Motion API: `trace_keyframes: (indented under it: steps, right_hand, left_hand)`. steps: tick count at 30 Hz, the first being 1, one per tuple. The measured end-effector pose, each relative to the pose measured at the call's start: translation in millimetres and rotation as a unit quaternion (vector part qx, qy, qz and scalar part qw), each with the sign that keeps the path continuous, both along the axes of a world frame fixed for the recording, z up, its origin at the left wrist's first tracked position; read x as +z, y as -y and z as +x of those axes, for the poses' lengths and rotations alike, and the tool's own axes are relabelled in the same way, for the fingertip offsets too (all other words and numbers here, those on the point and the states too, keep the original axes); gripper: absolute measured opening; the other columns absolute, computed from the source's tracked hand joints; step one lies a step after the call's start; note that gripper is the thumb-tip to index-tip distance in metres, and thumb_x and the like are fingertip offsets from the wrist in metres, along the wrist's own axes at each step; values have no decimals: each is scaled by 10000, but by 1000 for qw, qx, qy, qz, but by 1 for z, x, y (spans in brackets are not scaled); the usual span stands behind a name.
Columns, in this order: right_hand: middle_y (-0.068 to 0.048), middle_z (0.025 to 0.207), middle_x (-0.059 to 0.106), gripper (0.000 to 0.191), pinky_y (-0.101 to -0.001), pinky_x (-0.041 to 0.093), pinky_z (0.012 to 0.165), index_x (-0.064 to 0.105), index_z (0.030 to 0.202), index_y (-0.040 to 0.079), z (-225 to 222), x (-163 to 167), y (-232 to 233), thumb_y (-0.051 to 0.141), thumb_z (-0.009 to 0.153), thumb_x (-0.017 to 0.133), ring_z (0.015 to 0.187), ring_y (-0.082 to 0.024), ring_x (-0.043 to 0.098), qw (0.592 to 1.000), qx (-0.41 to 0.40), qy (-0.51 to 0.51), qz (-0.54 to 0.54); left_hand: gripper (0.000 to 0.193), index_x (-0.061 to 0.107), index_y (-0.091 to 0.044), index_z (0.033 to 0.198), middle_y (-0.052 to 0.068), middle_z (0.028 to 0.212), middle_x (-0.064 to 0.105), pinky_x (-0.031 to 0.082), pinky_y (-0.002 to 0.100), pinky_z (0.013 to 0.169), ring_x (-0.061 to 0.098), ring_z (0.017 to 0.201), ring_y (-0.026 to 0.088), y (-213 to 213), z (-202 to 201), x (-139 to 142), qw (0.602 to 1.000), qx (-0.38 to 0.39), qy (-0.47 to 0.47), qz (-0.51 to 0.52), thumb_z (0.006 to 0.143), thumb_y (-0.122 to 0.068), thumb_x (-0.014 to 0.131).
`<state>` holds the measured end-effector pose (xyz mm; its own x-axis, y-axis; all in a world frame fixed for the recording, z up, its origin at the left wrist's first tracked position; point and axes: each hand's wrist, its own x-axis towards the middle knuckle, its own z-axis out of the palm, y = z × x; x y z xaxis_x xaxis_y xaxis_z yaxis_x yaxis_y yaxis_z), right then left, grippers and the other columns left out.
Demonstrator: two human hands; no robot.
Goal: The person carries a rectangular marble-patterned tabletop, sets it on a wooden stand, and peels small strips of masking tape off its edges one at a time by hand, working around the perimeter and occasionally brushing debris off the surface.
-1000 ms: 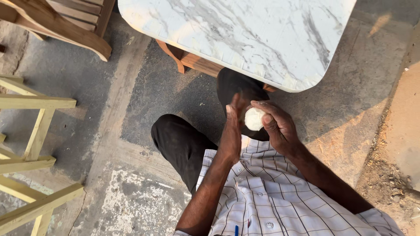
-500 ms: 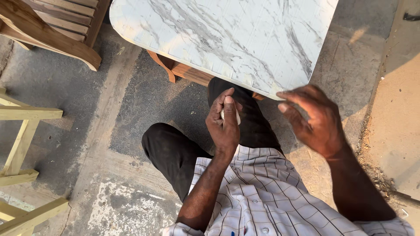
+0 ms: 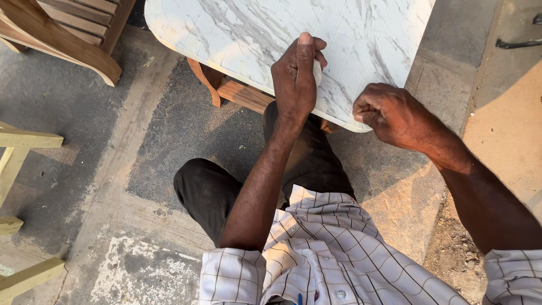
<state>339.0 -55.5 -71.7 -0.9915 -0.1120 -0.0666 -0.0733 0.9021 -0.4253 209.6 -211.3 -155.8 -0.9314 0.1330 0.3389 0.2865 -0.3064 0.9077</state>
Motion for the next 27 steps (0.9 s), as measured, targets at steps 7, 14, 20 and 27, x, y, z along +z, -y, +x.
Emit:
trace_keyframes:
  steps: [7,14,20,27]
  right_hand:
    - [-76,912,672,158,-352,578,782,662,916,16,5,-10,8,-107,820,684,888,-207,673,990,38,-67,115]
    - [-67,1020,646,266,-346,582,778,640,1114,28,10,7,-2,19,869,745,830,-206,679,998,-22,37,-56]
    - [-82,937,695,229,-408,541,898,652,970,24,29,-11,11,-92,776,684,885,-201,677,984,95,-115,97]
    - [-105,870,639,209,-417,480,737,672,978,0,74,-74,50,-134,819,693,794,-242,621,945,13,-245,217]
  left_hand:
    - [672,759,-30,1047,24,696,673,427,281,559,532,576,64,1,1,1,999,-7,-9,-36,1102,-572,364]
    - [648,760,-32,1054,21,673,670,415,280,537,515,554,58,0,1,-2,999,-8,-21,-47,1109,-551,375]
    - [641,755,-54,1045,9,668,666,410,281,515,519,537,51,-3,0,-7,998,2,-44,-54,1109,-552,356]
    - [637,747,-59,1049,4,700,683,435,285,528,541,557,57,-3,-1,-11,998,-2,-45,-47,1113,-555,353]
